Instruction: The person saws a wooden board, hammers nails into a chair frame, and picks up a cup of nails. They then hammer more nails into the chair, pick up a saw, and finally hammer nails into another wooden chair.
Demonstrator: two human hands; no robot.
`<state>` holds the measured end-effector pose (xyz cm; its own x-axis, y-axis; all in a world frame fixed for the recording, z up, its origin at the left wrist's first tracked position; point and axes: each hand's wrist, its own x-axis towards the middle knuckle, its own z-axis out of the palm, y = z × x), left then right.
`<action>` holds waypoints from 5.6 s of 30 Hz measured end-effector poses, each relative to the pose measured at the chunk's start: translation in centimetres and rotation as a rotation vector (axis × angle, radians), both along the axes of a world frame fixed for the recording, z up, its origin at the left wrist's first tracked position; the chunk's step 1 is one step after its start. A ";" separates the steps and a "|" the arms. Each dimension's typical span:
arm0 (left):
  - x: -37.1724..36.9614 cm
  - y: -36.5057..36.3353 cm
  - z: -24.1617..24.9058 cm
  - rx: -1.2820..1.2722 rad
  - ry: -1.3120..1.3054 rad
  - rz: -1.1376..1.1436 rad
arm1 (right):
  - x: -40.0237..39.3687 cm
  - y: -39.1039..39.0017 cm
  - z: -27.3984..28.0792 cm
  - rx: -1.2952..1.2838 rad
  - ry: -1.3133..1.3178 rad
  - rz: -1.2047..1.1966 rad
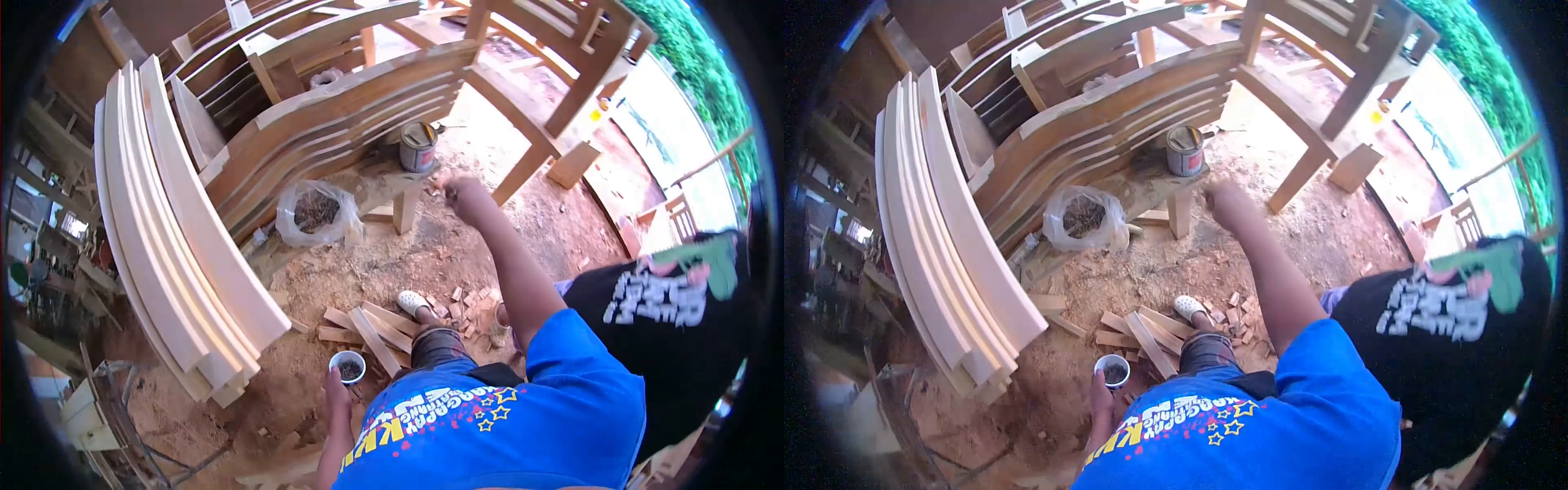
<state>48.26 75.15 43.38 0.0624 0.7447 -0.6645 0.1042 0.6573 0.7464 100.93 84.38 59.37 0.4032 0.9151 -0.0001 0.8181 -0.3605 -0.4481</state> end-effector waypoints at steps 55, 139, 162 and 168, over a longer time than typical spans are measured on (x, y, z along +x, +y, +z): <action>-11.2 -47.4 9.4 0.240 0.395 1.266 | -72.3 -35.6 -1.1 -0.393 -0.503 2.601; 14.8 -54.7 -20.3 -0.424 -0.182 2.173 | -90.8 -82.1 -17.9 -0.225 -1.475 3.368; 4.3 -59.1 -7.3 -0.897 -0.626 2.854 | -94.4 -96.3 -20.6 -0.654 -1.322 3.335; 2.1 -61.2 -11.6 -0.778 -0.447 2.940 | -96.5 -96.8 -21.6 -0.782 -1.201 3.304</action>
